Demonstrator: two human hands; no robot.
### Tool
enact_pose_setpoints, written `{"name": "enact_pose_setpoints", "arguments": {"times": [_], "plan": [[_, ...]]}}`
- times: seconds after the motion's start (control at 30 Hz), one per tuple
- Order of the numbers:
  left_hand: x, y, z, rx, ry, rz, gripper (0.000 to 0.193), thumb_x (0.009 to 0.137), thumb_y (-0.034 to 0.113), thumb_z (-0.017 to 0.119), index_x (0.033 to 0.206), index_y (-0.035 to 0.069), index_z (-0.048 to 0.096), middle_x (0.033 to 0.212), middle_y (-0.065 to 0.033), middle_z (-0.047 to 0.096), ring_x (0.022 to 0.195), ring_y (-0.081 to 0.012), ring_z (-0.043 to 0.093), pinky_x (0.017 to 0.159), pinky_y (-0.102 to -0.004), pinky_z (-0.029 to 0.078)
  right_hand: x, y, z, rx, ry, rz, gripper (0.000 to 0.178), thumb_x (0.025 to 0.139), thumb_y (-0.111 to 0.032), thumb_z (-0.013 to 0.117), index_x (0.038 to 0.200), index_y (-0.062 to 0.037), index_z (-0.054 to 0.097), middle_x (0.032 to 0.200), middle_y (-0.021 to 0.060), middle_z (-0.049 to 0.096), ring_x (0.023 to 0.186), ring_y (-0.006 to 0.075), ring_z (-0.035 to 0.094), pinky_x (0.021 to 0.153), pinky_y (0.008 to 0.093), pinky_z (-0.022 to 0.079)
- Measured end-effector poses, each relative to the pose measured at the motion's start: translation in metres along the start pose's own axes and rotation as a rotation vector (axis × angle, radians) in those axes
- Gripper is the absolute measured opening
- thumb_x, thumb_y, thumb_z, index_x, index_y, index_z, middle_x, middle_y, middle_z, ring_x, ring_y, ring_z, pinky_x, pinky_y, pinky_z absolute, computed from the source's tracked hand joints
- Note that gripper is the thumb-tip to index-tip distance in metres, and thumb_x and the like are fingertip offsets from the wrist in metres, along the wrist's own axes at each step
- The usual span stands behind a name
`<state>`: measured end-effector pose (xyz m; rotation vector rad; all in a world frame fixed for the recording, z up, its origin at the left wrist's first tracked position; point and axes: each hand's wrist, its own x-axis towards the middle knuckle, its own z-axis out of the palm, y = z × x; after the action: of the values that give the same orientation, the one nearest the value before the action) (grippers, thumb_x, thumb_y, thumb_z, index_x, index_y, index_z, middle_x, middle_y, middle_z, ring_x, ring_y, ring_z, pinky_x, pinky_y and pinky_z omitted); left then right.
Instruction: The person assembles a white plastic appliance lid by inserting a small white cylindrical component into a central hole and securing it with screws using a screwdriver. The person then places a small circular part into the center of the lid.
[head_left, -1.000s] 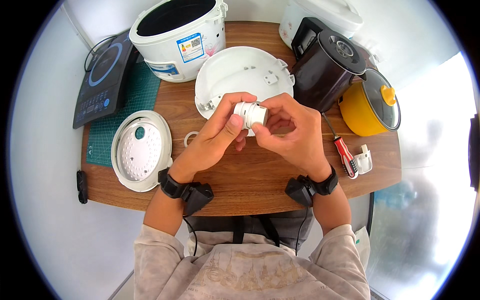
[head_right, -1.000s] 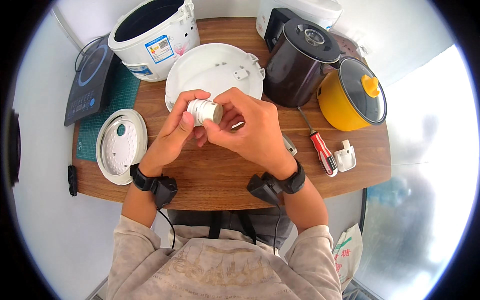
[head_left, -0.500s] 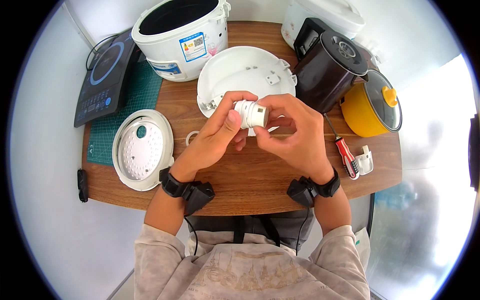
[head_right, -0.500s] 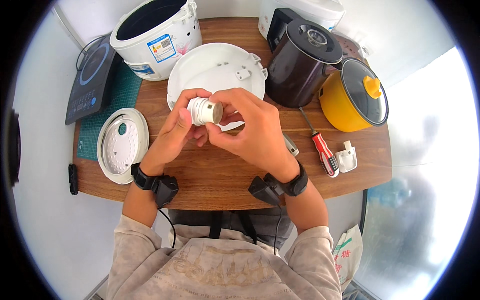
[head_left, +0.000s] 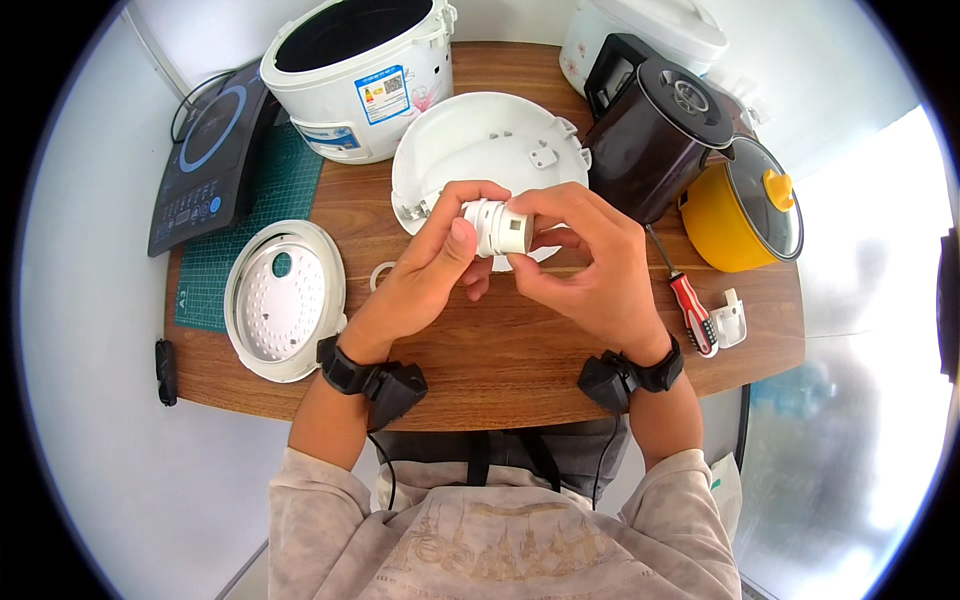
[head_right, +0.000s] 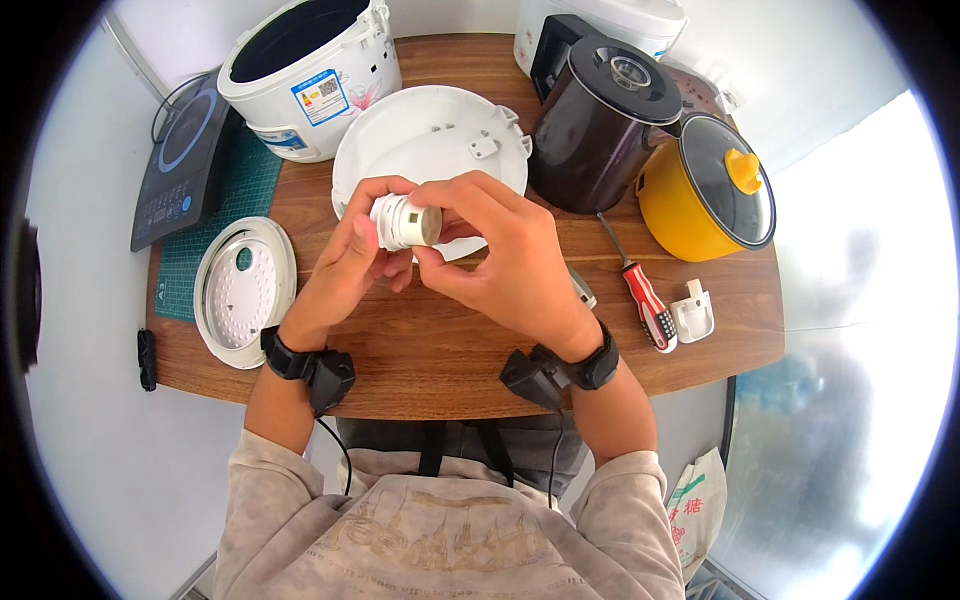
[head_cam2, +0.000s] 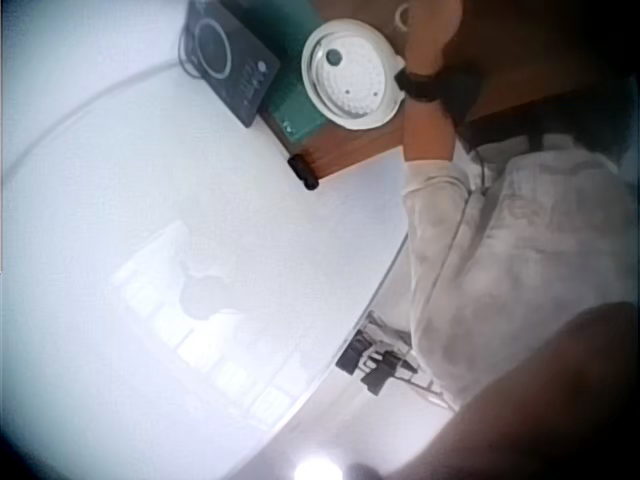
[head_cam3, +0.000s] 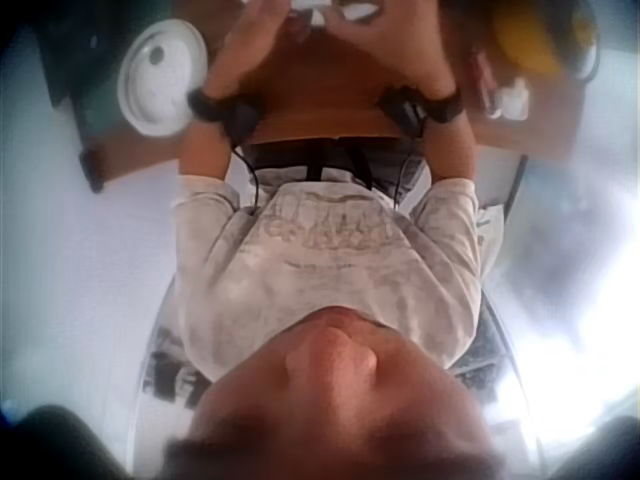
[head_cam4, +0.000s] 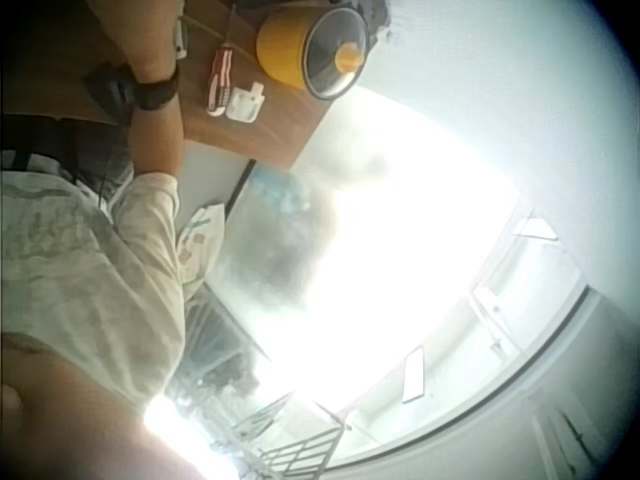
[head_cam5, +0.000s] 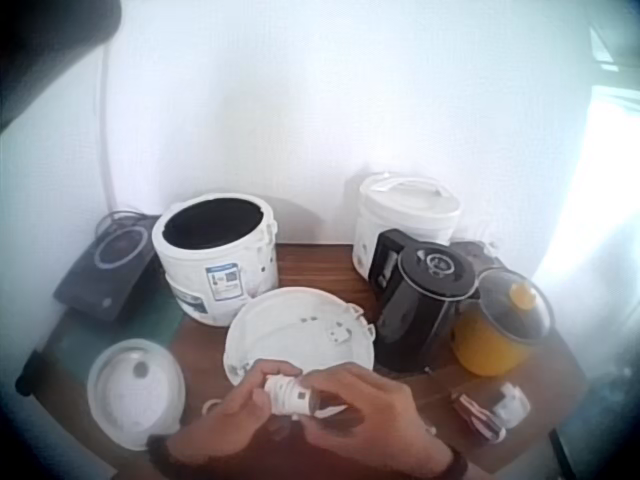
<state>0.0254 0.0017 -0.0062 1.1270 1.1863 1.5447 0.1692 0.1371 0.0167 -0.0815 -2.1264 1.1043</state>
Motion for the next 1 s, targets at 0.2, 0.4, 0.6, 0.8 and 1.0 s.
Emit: {"name": "enact_pose_setpoints", "arguments": {"times": [0.2, 0.4, 0.6, 0.8, 1.0], "plan": [[0.0003, -0.0008, -0.0008, 0.021, -0.002, 0.025, 0.054, 0.106, 0.054, 0.036, 0.139, 0.012, 0.040, 0.096, 0.0003, 0.050, 0.072, -0.0051, 0.045, 0.064, -0.0219, 0.044, 0.0016, -0.0014, 0.0010, 0.005, 0.008, 0.004, 0.038, 0.073, 0.004, 0.071, 0.110, -0.0045, 0.067, 0.100, 0.0080, 0.066, 0.083, 0.0211, 0.072, 0.075, 0.0307, 0.062], [-0.0001, 0.0000, 0.0001, 0.032, -0.001, 0.023, 0.054, 0.105, 0.054, 0.036, 0.138, 0.011, 0.041, 0.095, 0.0005, 0.050, 0.071, -0.0053, 0.045, 0.063, -0.0218, 0.043, 0.0004, -0.0013, 0.0026, -0.010, 0.019, -0.003, 0.038, 0.073, 0.004, 0.070, 0.110, -0.0052, 0.067, 0.101, 0.0081, 0.066, 0.083, 0.0212, 0.071, 0.075, 0.0307, 0.062], [-0.0004, 0.0019, -0.0006, 0.011, 0.003, -0.012, 0.053, 0.106, 0.054, 0.033, 0.136, 0.011, 0.042, 0.093, 0.0006, 0.051, 0.067, -0.0057, 0.044, 0.061, -0.0216, 0.042, 0.0012, -0.0012, 0.0027, -0.048, 0.012, -0.053, 0.037, 0.074, 0.004, 0.071, 0.109, -0.0061, 0.067, 0.103, 0.0078, 0.067, 0.083, 0.0221, 0.071, 0.073, 0.0307, 0.062], [-0.0006, -0.0020, -0.0022, 0.039, 0.016, -0.019, 0.056, 0.106, 0.058, 0.028, 0.135, 0.012, 0.042, 0.088, 0.0005, 0.051, 0.065, -0.0059, 0.044, 0.058, -0.0213, 0.040, 0.0007, -0.0019, 0.0011, -0.086, -0.015, -0.075, 0.037, 0.074, 0.005, 0.072, 0.109, -0.0086, 0.068, 0.105, 0.0072, 0.067, 0.083, 0.0223, 0.070, 0.069, 0.0306, 0.061], [-0.0014, 0.0020, -0.0032, 0.087, 0.008, -0.072, 0.060, 0.104, 0.062, 0.025, 0.134, 0.013, 0.042, 0.085, 0.0004, 0.050, 0.064, -0.0055, 0.043, 0.057, -0.0209, 0.038, -0.0004, 0.0003, 0.0010, -0.147, -0.033, -0.151, 0.039, 0.076, 0.007, 0.071, 0.110, -0.0105, 0.069, 0.109, 0.0058, 0.068, 0.084, 0.0230, 0.069, 0.064, 0.0313, 0.060]]}}
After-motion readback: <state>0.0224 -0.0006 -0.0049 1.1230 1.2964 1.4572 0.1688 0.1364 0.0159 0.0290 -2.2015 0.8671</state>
